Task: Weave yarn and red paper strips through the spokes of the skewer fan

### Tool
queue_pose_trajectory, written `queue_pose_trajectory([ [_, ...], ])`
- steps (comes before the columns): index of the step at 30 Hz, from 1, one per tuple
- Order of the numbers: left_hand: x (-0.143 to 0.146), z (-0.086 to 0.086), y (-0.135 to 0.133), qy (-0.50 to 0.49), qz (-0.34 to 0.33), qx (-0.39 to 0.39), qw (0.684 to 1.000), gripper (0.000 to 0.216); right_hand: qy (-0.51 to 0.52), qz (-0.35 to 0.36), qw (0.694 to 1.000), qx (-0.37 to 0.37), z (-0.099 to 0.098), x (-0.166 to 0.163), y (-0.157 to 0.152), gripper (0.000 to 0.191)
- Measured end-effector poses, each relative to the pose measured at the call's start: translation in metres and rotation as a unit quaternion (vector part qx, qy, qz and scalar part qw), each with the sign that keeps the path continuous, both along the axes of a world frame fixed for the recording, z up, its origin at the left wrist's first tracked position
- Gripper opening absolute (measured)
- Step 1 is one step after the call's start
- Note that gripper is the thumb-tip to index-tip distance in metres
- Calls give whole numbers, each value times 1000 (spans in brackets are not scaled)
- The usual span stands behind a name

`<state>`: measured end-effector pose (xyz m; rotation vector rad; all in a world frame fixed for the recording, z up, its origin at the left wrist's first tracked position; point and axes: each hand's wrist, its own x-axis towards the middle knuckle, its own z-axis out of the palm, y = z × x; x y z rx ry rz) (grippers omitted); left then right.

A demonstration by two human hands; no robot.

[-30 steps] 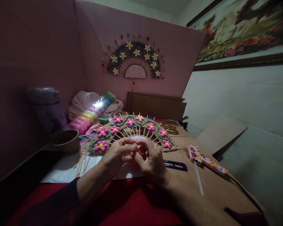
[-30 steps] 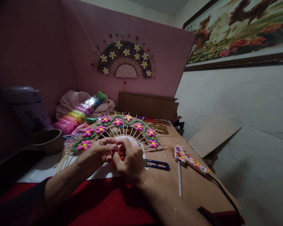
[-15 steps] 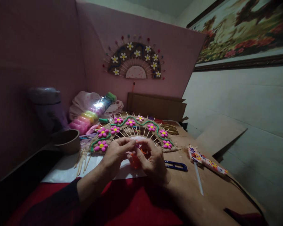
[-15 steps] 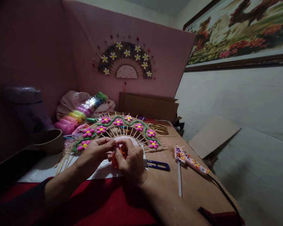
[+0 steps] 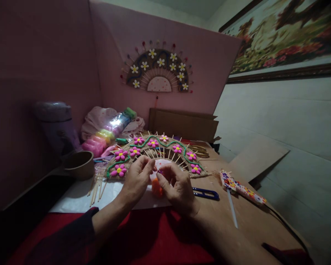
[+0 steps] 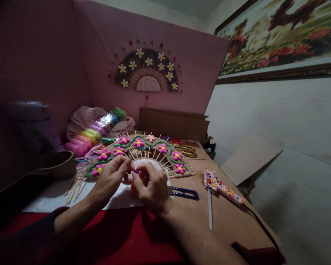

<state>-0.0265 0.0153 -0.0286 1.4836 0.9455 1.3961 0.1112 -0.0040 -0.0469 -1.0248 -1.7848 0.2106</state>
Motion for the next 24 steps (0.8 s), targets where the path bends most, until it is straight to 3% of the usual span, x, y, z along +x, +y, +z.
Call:
queue_pose_trajectory([
  [5, 1, 2, -1, -13, -11, -1, 1000, 28, -14, -1, 1000, 8, 2, 1, 2, 5],
  [9, 1, 3, -1, -7, 7, 4, 1000, 26, -40, 2, 999, 12, 2, 1, 4, 16],
  [14, 0, 4, -1, 23, 15, 53, 998, 22, -42, 18, 999, -1, 0, 0, 5, 12],
  [18, 0, 4, -1, 0, -4, 51, 999, 23, -11, 36, 999, 4, 0, 0, 6, 9],
  [24, 0, 8, -4, -7, -25, -25, 999, 29, 108, 45, 992, -48, 0, 3, 13, 16],
])
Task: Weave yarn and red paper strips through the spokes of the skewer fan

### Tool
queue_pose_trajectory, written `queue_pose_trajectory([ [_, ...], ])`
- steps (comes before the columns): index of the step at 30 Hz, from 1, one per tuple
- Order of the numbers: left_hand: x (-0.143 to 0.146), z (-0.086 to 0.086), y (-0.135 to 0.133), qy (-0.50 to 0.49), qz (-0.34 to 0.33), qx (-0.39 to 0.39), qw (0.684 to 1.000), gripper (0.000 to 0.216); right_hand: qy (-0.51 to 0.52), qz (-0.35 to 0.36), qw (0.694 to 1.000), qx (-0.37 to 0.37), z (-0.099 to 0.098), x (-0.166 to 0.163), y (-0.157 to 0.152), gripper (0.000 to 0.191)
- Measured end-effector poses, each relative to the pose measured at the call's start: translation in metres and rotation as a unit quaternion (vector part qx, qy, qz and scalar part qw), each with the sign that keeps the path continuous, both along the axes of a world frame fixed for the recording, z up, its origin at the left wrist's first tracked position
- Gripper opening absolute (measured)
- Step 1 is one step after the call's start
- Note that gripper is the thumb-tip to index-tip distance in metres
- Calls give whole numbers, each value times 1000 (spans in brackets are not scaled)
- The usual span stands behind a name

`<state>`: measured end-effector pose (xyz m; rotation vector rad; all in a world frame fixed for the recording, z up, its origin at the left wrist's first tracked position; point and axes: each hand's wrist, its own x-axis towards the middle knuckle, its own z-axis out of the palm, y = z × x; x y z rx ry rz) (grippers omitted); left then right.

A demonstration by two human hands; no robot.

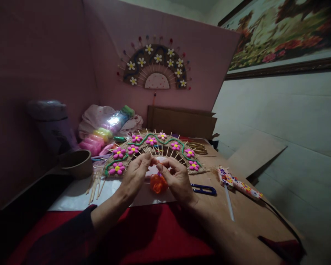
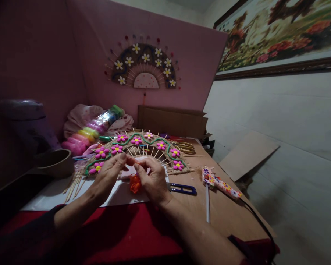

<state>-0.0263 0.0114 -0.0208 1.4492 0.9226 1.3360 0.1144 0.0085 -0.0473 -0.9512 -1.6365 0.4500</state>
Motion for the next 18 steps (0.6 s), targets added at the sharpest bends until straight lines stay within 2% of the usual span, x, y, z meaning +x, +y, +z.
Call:
queue_pose_trajectory([
  [3, 3, -4, 1, 14, -67, -39, 997, 18, 66, 26, 997, -33, -1, 1, 2, 17],
  [6, 7, -11, 5, 8, -111, -37, 993, 27, 110, 26, 992, -60, 0, 1, 2, 20],
  [11, 8, -17, 7, 6, -93, -52, 994, 9, 171, -2, 981, -96, 3, 1, 5, 26],
  [18, 4, -8, 4, 10, -53, -52, 997, 25, 237, 19, 962, -137, 5, 3, 8, 29],
])
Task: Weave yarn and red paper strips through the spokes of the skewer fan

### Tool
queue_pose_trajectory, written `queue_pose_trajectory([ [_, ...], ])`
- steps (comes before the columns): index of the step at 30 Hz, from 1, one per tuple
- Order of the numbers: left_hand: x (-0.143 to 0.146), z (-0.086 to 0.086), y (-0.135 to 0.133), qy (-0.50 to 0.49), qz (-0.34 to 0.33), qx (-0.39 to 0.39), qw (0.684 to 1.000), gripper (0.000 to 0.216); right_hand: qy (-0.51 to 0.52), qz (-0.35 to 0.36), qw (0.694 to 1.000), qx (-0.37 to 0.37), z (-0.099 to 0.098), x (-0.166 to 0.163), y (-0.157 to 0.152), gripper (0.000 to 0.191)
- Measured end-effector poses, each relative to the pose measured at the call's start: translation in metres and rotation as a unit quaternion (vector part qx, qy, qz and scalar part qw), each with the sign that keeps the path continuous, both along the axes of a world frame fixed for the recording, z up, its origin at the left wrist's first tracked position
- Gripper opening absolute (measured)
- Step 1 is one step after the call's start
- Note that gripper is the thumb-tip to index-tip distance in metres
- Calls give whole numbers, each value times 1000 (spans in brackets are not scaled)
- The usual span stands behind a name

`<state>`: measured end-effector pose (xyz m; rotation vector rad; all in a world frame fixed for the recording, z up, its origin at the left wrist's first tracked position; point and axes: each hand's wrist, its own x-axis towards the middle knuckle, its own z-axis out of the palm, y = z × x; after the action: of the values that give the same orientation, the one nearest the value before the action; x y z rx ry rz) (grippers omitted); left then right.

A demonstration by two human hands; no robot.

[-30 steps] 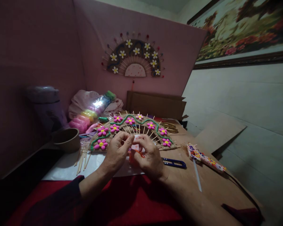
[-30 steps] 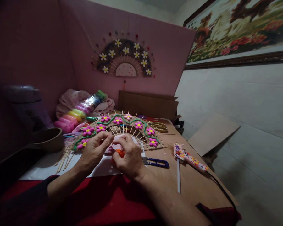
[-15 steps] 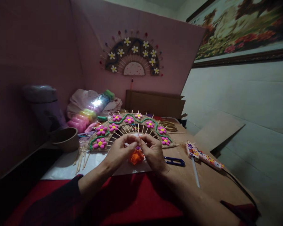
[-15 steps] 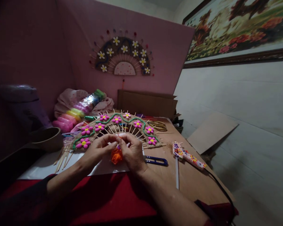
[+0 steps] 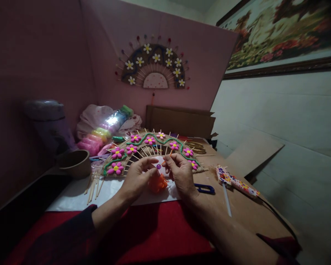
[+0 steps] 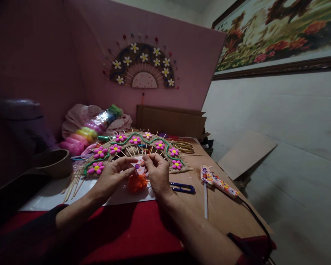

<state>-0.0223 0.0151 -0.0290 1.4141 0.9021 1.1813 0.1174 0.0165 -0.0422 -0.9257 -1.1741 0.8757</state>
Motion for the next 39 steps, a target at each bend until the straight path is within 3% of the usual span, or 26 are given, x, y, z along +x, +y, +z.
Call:
queue_pose_trajectory([
  [9, -3, 10, -6, -88, -20, -57, 994, 23, 60, 40, 997, -9, -1, -1, 0, 27],
  [25, -2, 5, -1, -29, -18, -76, 997, 26, 80, 59, 995, -1, -2, 1, 2, 27],
  [36, -3, 4, 0, -12, -20, -64, 998, 23, 76, 18, 997, -15, -5, 3, 6, 30],
  [39, -4, 6, 0, -17, -1, -83, 996, 20, 64, -48, 997, -8, -7, 5, 10, 34],
])
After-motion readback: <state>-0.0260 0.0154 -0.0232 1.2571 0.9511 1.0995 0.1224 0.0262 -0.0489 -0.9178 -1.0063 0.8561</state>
